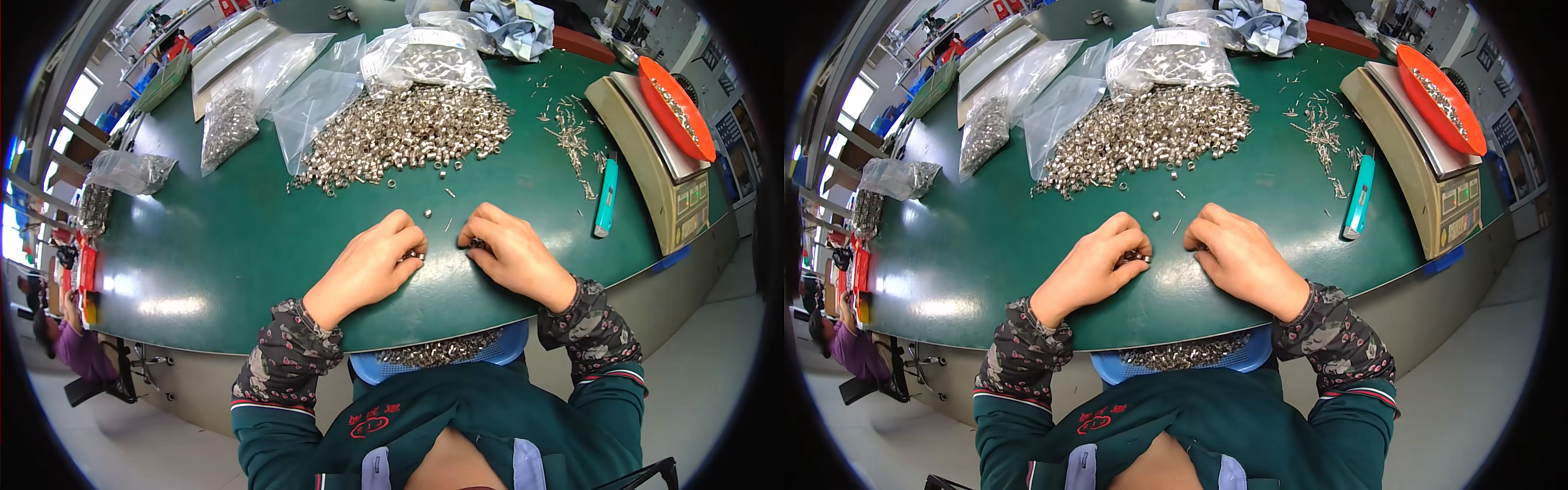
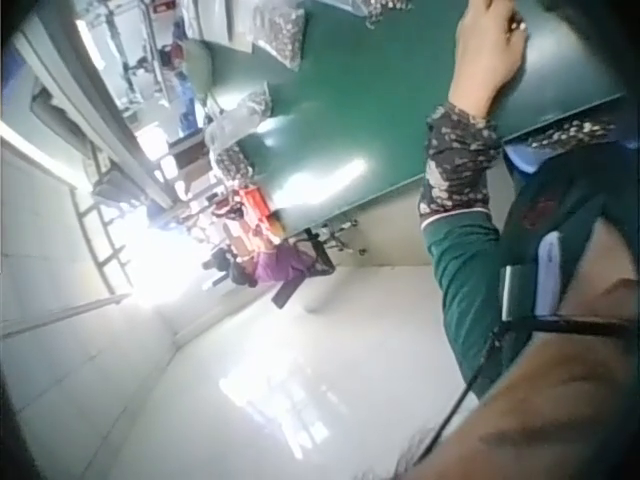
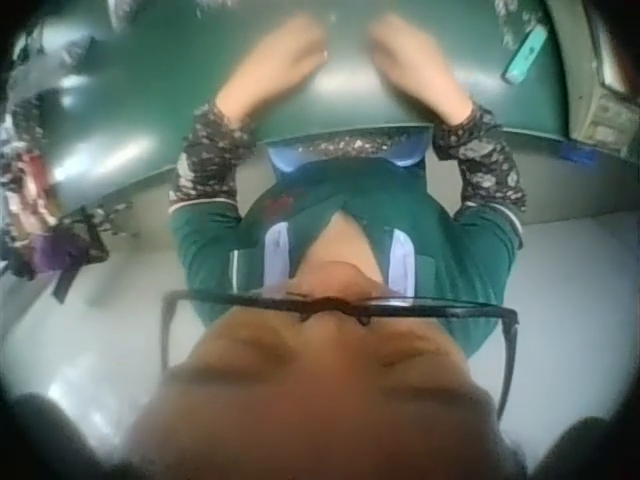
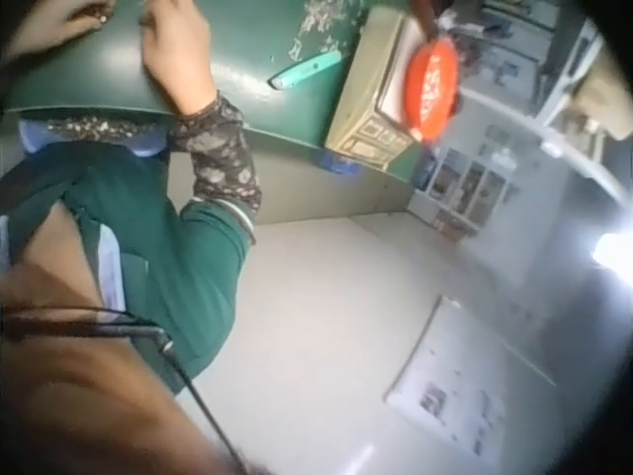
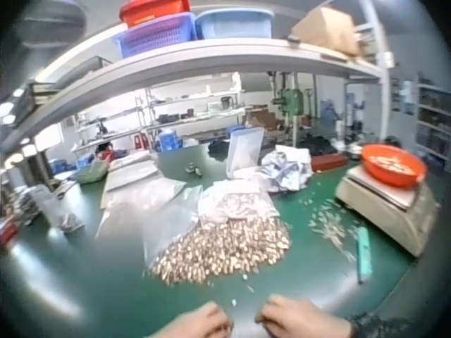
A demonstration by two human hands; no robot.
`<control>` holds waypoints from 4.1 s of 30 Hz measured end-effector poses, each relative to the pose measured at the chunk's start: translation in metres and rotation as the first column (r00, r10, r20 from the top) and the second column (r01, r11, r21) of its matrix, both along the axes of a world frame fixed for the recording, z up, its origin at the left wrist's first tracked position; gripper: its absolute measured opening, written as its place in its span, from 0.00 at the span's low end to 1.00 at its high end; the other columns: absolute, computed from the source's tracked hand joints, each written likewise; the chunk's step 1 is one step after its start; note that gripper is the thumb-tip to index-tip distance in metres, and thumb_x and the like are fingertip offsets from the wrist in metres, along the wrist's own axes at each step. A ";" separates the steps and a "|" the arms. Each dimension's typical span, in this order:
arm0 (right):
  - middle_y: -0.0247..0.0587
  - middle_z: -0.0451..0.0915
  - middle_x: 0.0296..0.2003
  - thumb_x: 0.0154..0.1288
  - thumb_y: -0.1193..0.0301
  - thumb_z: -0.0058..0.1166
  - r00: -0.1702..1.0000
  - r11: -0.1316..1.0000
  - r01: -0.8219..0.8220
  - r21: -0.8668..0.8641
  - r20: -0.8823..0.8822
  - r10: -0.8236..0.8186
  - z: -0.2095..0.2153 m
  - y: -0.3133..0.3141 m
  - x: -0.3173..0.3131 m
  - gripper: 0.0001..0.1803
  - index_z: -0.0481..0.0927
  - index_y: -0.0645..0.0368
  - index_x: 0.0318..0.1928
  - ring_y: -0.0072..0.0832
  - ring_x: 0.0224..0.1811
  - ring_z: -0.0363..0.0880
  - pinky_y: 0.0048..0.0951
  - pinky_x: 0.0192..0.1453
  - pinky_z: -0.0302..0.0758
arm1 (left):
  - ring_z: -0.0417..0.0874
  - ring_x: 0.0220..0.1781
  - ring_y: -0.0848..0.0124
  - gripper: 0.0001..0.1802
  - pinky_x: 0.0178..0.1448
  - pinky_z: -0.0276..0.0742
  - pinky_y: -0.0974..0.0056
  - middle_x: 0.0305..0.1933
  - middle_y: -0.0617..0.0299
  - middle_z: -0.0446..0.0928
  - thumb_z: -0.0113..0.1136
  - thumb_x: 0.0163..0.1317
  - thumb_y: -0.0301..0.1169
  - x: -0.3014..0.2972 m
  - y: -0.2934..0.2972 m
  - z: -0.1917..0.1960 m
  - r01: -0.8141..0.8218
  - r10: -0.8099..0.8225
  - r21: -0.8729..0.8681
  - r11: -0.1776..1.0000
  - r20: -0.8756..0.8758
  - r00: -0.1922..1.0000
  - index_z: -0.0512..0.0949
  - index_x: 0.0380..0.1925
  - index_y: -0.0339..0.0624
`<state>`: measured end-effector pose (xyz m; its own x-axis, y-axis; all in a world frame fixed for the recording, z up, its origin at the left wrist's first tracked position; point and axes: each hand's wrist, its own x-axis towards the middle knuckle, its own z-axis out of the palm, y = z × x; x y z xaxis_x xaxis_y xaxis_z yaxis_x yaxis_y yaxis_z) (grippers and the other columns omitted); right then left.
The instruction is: Sorting and picking small metal ring-like hardware components from a pile on a workbench.
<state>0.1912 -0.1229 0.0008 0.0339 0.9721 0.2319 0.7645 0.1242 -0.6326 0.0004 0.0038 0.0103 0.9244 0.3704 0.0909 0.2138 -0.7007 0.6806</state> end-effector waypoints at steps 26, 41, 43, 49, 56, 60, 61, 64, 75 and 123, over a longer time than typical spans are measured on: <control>0.47 0.73 0.38 0.58 0.79 0.54 0.973 0.968 -0.228 -0.102 -0.058 0.223 0.004 -0.021 -0.036 0.12 0.77 0.60 0.44 0.47 0.41 0.76 0.40 0.43 0.74 | 0.77 0.43 0.52 0.15 0.46 0.74 0.56 0.40 0.51 0.71 0.58 0.55 0.19 -0.039 -0.040 -0.002 0.021 -0.021 -0.002 1.000 0.020 1.000 0.76 0.45 0.36; 0.44 0.71 0.47 0.50 0.66 0.67 0.980 0.998 0.049 0.048 0.191 -0.057 0.017 0.020 -0.010 0.27 0.73 0.57 0.51 0.44 0.49 0.74 0.40 0.49 0.74 | 0.77 0.36 0.64 0.22 0.44 0.75 0.62 0.43 0.55 0.70 0.62 0.55 0.24 -0.007 0.031 -0.003 -0.252 0.240 0.159 0.955 0.091 0.967 0.72 0.52 0.39; 0.44 0.70 0.48 0.50 0.64 0.68 0.970 0.992 0.115 0.042 0.209 -0.121 0.006 0.032 -0.004 0.29 0.72 0.58 0.52 0.44 0.49 0.74 0.41 0.50 0.74 | 0.77 0.38 0.63 0.24 0.45 0.75 0.61 0.46 0.55 0.70 0.64 0.55 0.28 0.008 0.046 -0.010 -0.354 0.344 0.222 0.908 0.084 0.935 0.71 0.53 0.39; 0.43 0.71 0.34 0.57 0.70 0.59 0.967 0.993 0.091 0.074 0.233 -0.106 -0.016 0.046 0.011 0.12 0.71 0.59 0.38 0.42 0.40 0.76 0.41 0.42 0.75 | 0.76 0.47 0.57 0.24 0.50 0.74 0.57 0.47 0.54 0.69 0.65 0.55 0.29 0.035 0.054 -0.016 -0.383 0.384 0.262 0.886 0.049 0.922 0.71 0.53 0.39; 0.44 0.72 0.35 0.56 0.73 0.57 0.641 0.847 0.434 0.308 0.554 -0.530 -0.021 0.025 0.089 0.09 0.70 0.59 0.34 0.41 0.39 0.75 0.42 0.40 0.76 | 0.75 0.49 0.55 0.25 0.52 0.73 0.56 0.47 0.53 0.68 0.66 0.53 0.28 0.039 0.051 -0.021 -0.347 0.334 0.303 0.888 0.095 0.938 0.72 0.52 0.38; 0.42 0.73 0.39 0.55 0.74 0.59 0.794 0.874 0.350 0.338 0.388 -0.468 -0.004 0.034 0.069 0.14 0.73 0.56 0.42 0.41 0.44 0.76 0.40 0.42 0.77 | 0.75 0.49 0.54 0.25 0.52 0.73 0.56 0.47 0.52 0.68 0.66 0.53 0.27 0.050 0.051 -0.025 -0.325 0.314 0.288 0.901 0.086 0.946 0.72 0.52 0.39; 0.42 0.73 0.40 0.54 0.74 0.60 0.863 0.913 0.296 0.281 0.332 -0.381 -0.003 0.040 0.055 0.15 0.74 0.56 0.44 0.42 0.44 0.76 0.40 0.43 0.77 | 0.75 0.49 0.54 0.25 0.52 0.73 0.56 0.47 0.52 0.68 0.66 0.53 0.27 0.053 0.050 -0.025 -0.320 0.309 0.286 0.903 0.084 0.947 0.72 0.52 0.39; 0.43 0.72 0.42 0.54 0.73 0.62 0.949 0.964 0.185 0.189 0.221 -0.225 -0.007 0.057 0.025 0.19 0.74 0.57 0.47 0.41 0.45 0.76 0.39 0.46 0.76 | 0.75 0.52 0.53 0.23 0.52 0.74 0.54 0.46 0.52 0.68 0.66 0.52 0.26 0.058 0.047 -0.022 -0.282 0.271 0.227 0.932 0.079 0.959 0.73 0.49 0.39; 0.42 0.71 0.42 0.50 0.75 0.65 0.989 0.981 0.139 0.133 0.022 -0.143 -0.010 0.050 0.015 0.22 0.75 0.58 0.47 0.40 0.43 0.76 0.38 0.46 0.74 | 0.75 0.40 0.64 0.25 0.45 0.74 0.64 0.45 0.55 0.68 0.67 0.51 0.24 0.028 0.033 -0.021 -0.220 0.179 0.170 0.961 0.227 0.957 0.74 0.51 0.38; 0.42 0.79 0.31 0.53 0.78 0.59 0.912 0.913 0.399 0.082 -0.135 -0.386 0.002 0.046 0.059 0.07 0.77 0.61 0.33 0.36 0.31 0.79 0.32 0.36 0.75 | 0.73 0.38 0.69 0.28 0.45 0.73 0.65 0.43 0.59 0.68 0.69 0.50 0.28 0.027 0.035 -0.019 -0.167 0.167 -0.011 0.986 0.045 0.985 0.73 0.54 0.39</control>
<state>0.2501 -0.0774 0.0031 0.4400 0.8451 0.3037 0.6890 -0.1009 -0.7177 0.0270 0.0385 -0.0090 0.8445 0.5201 0.1281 0.2962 -0.6527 0.6973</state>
